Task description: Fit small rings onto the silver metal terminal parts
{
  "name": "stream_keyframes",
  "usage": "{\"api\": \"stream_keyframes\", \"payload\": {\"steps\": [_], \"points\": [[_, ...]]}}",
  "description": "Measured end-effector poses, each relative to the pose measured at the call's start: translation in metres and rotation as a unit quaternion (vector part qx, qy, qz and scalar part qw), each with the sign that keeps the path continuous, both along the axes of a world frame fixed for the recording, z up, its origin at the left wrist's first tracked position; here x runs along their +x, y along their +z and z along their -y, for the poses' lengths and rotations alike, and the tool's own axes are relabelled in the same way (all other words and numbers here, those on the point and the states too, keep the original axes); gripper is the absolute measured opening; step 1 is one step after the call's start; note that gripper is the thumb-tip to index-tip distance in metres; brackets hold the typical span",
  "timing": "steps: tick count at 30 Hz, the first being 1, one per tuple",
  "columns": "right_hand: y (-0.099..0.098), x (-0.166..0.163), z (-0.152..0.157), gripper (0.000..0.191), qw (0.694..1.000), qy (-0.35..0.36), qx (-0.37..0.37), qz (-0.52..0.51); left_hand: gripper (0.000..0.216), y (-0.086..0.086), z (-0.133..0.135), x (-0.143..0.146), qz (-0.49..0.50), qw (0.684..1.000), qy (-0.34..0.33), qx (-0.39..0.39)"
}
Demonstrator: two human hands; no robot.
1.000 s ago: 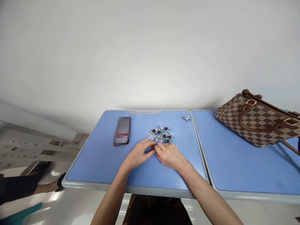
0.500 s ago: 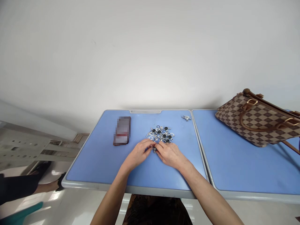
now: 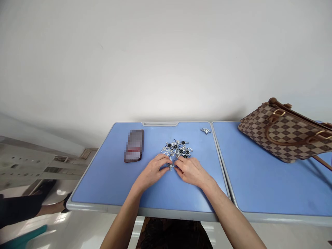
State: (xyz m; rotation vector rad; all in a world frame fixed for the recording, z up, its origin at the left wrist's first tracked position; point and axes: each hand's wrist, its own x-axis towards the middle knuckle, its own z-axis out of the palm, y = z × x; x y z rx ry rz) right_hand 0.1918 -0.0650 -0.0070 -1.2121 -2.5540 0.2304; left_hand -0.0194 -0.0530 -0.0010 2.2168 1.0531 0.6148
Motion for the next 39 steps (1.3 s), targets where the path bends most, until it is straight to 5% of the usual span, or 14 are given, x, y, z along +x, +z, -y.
{"api": "stream_keyframes", "payload": {"steps": [16,33,39], "points": [[-0.004,0.0,-0.001,0.011,0.999,-0.02,-0.013,0.021,0.011,-0.001,0.003,0.006,-0.059,0.997,0.021,0.051],[0.007,0.007,-0.001,0.015,0.997,-0.041,-0.026,-0.061,0.019,-0.001,0.0,0.0,-0.023,1.0,0.01,0.004],[0.007,0.006,0.0,0.021,0.997,0.0,-0.034,-0.062,0.02,0.0,-0.001,0.0,-0.018,1.0,0.018,-0.007]]}}
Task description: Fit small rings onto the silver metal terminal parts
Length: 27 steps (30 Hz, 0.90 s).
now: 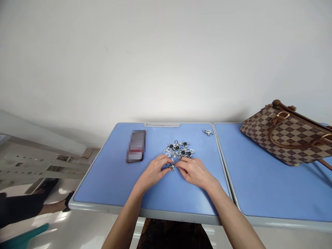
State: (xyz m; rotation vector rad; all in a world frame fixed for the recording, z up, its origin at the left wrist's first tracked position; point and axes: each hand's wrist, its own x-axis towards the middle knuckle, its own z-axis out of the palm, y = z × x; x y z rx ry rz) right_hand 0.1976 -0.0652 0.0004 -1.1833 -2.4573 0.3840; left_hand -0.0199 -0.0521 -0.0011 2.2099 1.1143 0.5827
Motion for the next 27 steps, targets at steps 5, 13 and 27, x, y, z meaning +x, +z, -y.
{"api": "stream_keyframes", "payload": {"steps": [5,13,27], "points": [[-0.0016,-0.002,0.0,0.026,0.999,0.014,0.001,0.036,0.021,-0.0011,-0.0004,-0.0008,0.005,1.0,0.004,-0.012],[-0.0008,-0.0016,-0.0006,0.025,1.0,0.013,0.005,0.021,0.018,0.0012,0.0004,-0.0004,0.01,1.0,0.005,-0.009],[-0.0024,-0.0019,-0.0031,0.024,1.0,-0.001,-0.005,0.006,0.016,0.004,-0.0002,0.0004,0.02,1.0,0.014,-0.013]]}}
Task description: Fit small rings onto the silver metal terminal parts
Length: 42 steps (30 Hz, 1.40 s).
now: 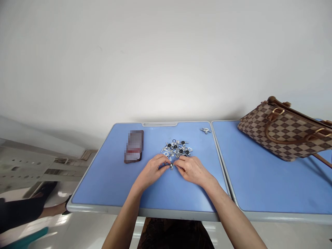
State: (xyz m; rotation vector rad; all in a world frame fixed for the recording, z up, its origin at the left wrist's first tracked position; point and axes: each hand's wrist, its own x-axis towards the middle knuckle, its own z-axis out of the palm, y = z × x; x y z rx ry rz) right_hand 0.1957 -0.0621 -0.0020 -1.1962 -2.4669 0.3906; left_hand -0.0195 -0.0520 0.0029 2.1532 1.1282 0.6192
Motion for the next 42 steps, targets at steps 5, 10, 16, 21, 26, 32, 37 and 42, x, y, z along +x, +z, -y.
{"api": "stream_keyframes", "payload": {"steps": [5,10,16,21,26,32,37,42], "points": [[0.003,0.003,0.001,0.024,1.0,-0.02,-0.005,-0.009,0.015,-0.001,0.0,0.0,0.0,1.0,-0.002,0.004],[0.002,-0.001,0.001,0.022,0.997,-0.032,-0.047,-0.056,0.017,-0.001,0.0,0.001,0.014,0.999,0.026,-0.017],[0.002,-0.014,-0.002,0.016,0.958,-0.185,-0.188,-0.109,0.016,-0.004,-0.001,0.005,0.043,0.996,0.05,-0.053],[0.006,-0.016,-0.006,0.026,0.925,-0.205,-0.288,-0.142,0.018,-0.007,-0.001,0.007,0.05,0.993,0.078,-0.069],[0.01,-0.019,-0.008,0.02,0.93,-0.181,-0.297,-0.121,0.018,-0.008,-0.001,0.008,0.04,0.993,0.085,-0.071],[0.015,-0.026,-0.009,0.013,0.943,-0.186,-0.268,-0.072,0.018,-0.01,0.001,0.011,0.043,0.994,0.078,-0.071],[0.019,-0.024,-0.012,0.013,0.943,-0.175,-0.275,-0.059,0.02,-0.012,0.0,0.012,0.044,0.994,0.077,-0.07],[0.021,-0.023,-0.012,0.013,0.939,-0.176,-0.289,-0.057,0.022,-0.012,0.001,0.012,0.048,0.993,0.074,-0.073]]}}
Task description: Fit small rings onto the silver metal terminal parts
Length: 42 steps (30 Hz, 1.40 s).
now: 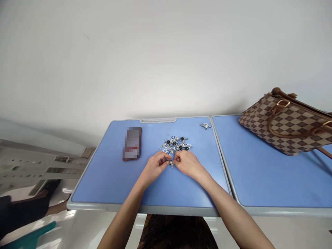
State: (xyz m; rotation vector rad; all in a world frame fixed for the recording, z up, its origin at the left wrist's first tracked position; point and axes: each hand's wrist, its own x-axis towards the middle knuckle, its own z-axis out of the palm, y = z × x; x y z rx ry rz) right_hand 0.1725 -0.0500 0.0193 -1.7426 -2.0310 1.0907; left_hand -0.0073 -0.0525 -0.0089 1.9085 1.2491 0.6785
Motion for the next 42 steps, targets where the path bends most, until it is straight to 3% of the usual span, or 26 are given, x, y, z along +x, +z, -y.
{"api": "stream_keyframes", "payload": {"steps": [5,8,12,16,22,27,35,42], "points": [[-0.004,0.005,0.0,0.017,0.995,-0.007,-0.027,-0.093,0.018,0.0,0.001,-0.002,0.011,1.0,0.008,0.002],[-0.004,0.02,-0.003,0.024,0.986,-0.051,-0.02,-0.156,0.017,0.003,-0.002,-0.007,0.027,0.999,0.04,0.016],[-0.001,0.048,-0.008,0.028,0.974,-0.184,0.087,-0.102,0.015,0.01,-0.006,-0.016,0.064,0.989,0.125,0.038],[0.0,0.064,-0.008,0.036,0.958,-0.246,0.141,-0.034,0.016,0.016,-0.007,-0.022,0.082,0.976,0.195,0.048],[-0.008,0.062,-0.01,0.052,0.964,-0.2,0.173,0.033,0.018,0.016,-0.007,-0.023,0.107,0.967,0.225,0.053],[-0.013,0.058,-0.01,0.051,0.965,-0.157,0.202,0.056,0.018,0.013,-0.009,-0.025,0.103,0.969,0.219,0.051],[-0.015,0.052,-0.007,0.047,0.95,-0.19,0.238,0.069,0.013,0.0,-0.008,-0.023,-0.105,0.986,0.118,0.05],[-0.015,0.047,-0.006,0.043,0.957,-0.157,0.224,0.096,0.015,0.0,-0.008,-0.023,-0.145,0.982,0.104,0.057]]}}
